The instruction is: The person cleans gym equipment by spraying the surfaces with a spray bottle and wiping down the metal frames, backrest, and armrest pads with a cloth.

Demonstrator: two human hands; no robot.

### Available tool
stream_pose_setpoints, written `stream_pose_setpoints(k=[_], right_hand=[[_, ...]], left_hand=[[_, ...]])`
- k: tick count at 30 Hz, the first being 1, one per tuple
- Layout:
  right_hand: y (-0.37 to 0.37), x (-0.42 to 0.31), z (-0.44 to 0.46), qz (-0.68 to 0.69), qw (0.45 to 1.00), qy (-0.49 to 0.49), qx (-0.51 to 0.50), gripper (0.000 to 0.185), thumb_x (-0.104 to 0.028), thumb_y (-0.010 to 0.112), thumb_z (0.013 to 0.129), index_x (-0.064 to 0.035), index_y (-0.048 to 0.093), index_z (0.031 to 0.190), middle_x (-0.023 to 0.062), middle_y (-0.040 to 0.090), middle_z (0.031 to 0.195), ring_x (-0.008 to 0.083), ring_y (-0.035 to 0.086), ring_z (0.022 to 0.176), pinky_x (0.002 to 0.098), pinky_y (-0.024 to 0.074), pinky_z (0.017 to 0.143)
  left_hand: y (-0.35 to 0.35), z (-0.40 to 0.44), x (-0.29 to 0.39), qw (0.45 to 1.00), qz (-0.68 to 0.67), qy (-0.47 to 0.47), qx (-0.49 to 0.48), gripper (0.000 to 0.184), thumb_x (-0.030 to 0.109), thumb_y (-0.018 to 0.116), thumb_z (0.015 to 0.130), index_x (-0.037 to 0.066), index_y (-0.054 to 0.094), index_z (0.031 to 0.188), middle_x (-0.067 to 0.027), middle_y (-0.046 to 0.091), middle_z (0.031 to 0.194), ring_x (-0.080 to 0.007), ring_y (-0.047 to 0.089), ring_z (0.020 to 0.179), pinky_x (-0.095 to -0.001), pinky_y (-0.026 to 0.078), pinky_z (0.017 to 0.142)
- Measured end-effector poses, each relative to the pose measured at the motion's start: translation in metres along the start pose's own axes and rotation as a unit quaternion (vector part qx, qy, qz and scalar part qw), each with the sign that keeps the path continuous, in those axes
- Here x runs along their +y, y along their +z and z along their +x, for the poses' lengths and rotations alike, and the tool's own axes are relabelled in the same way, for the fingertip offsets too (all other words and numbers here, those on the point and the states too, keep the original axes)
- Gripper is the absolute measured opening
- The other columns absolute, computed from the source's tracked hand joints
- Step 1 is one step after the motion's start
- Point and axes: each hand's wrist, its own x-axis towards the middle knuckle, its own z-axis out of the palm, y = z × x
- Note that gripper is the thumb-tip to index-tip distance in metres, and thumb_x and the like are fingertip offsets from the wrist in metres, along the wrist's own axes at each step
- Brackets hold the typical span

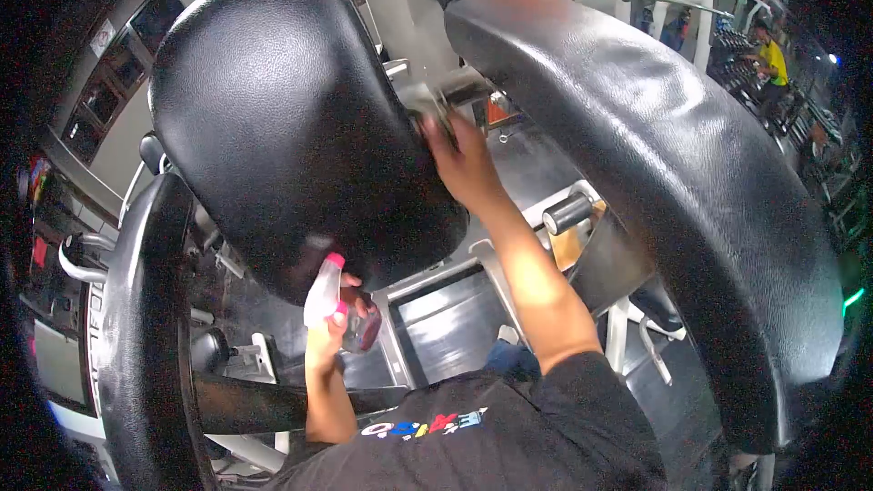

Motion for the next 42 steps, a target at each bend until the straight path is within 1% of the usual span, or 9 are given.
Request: stream_pose_setpoints(k=[5,9,15,17,22,24,28,36,42], right_hand=[[-0.044,0.084,-0.107,-0.194,0.918,0.239,-0.248,0.019,-0.012,0.052,0.094,0.0021,0.063,0.103,0.0166,0.067,0.095,0.022,0.061,0.086,0.0357,0.0482,0.081],[-0.024,0.104,-0.23,0.051,0.91,0.234,-0.339,0.022,-0.024,0.06,0.096,-0.002,0.062,0.099,0.0009,0.06,0.087,0.0091,0.052,0.077,0.0293,0.0448,0.065],[-0.035,0.079,-0.257,-0.001,0.874,0.437,-0.214,0.023,-0.024,0.058,0.098,-0.0072,0.056,0.083,-0.0046,0.051,0.075,0.0059,0.046,0.071,0.0244,0.0399,0.061],[-0.04,0.082,-0.227,0.018,0.974,0.202,-0.098,0.024,-0.025,0.057,0.099,-0.0069,0.055,0.084,-0.0044,0.05,0.077,0.0077,0.045,0.074,0.0252,0.0402,0.065],[-0.027,0.022,-0.141,-0.021,0.984,0.177,0.003,0.026,-0.024,0.047,0.1,-0.0018,0.057,0.09,0.0019,0.055,0.08,0.0115,0.047,0.08,0.0278,0.0405,0.073],[-0.022,0.028,-0.15,0.03,0.98,0.189,0.049,0.028,-0.026,0.048,0.1,-0.0014,0.058,0.093,0.0028,0.057,0.084,0.0117,0.048,0.083,0.0275,0.0408,0.076],[-0.02,0.033,-0.132,0.009,0.97,0.191,0.149,0.036,-0.033,0.049,0.101,0.0006,0.061,0.106,0.0072,0.064,0.096,0.0139,0.053,0.092,0.0295,0.0414,0.086],[0.018,-0.046,0.089,-0.112,0.984,-0.086,0.112,0.044,-0.036,0.054,0.097,0.0005,0.06,0.121,0.0214,0.059,0.122,0.0335,0.057,0.112,0.0414,0.037,0.103],[0.039,-0.141,0.197,-0.282,0.92,-0.253,0.103,0.042,-0.037,0.058,0.093,-0.002,0.062,0.115,0.0193,0.069,0.093,0.0366,0.067,0.094,0.0437,0.0501,0.083]], left_hand=[[-0.004,-0.003,-0.007,0.999,0.002,-0.037,-0.019,0.073,0.055,0.077,0.076,-0.002,0.053,0.115,-0.005,0.062,0.076,-0.0166,0.064,0.075,-0.0308,0.051,0.07],[-0.007,0.0,-0.011,0.999,0.011,-0.017,-0.026,0.073,0.055,0.077,0.075,-0.002,0.054,0.115,-0.0054,0.062,0.075,-0.0171,0.064,0.074,-0.0318,0.052,0.069],[-0.013,-0.003,-0.018,0.999,0.021,-0.023,-0.032,0.073,0.054,0.076,0.076,-0.001,0.053,0.118,-0.0054,0.063,0.077,-0.0164,0.063,0.076,-0.0314,0.051,0.072],[-0.008,-0.003,-0.014,0.999,-0.004,-0.034,-0.038,0.073,0.055,0.075,0.077,-0.001,0.053,0.118,-0.0055,0.064,0.079,-0.0156,0.062,0.077,-0.0312,0.05,0.074],[-0.005,-0.012,-0.003,0.999,0.018,0.029,0.003,0.077,0.057,0.073,0.079,-0.003,0.052,0.121,-0.0063,0.063,0.075,-0.0152,0.062,0.073,-0.0311,0.051,0.072],[-0.011,-0.021,-0.005,0.997,-0.042,0.058,-0.031,0.098,0.055,0.073,0.079,-0.002,0.029,0.146,-0.0117,0.054,0.117,-0.0153,0.061,0.075,-0.0355,0.055,0.072],[-0.013,-0.038,0.013,0.995,-0.036,0.09,0.028,0.092,0.06,0.07,0.079,-0.006,0.042,0.137,-0.0068,0.062,0.075,-0.0159,0.062,0.069,-0.0355,0.054,0.072],[-0.027,-0.079,0.023,0.99,-0.025,0.12,0.072,0.081,0.062,0.066,0.082,-0.004,0.045,0.122,-0.0078,0.057,0.069,-0.0201,0.062,0.069,-0.0375,0.053,0.071],[-0.029,-0.101,0.024,0.988,0.03,0.122,0.093,0.092,0.064,0.061,0.085,-0.006,0.039,0.139,-0.0075,0.06,0.066,-0.0175,0.064,0.068,-0.0325,0.053,0.07]])
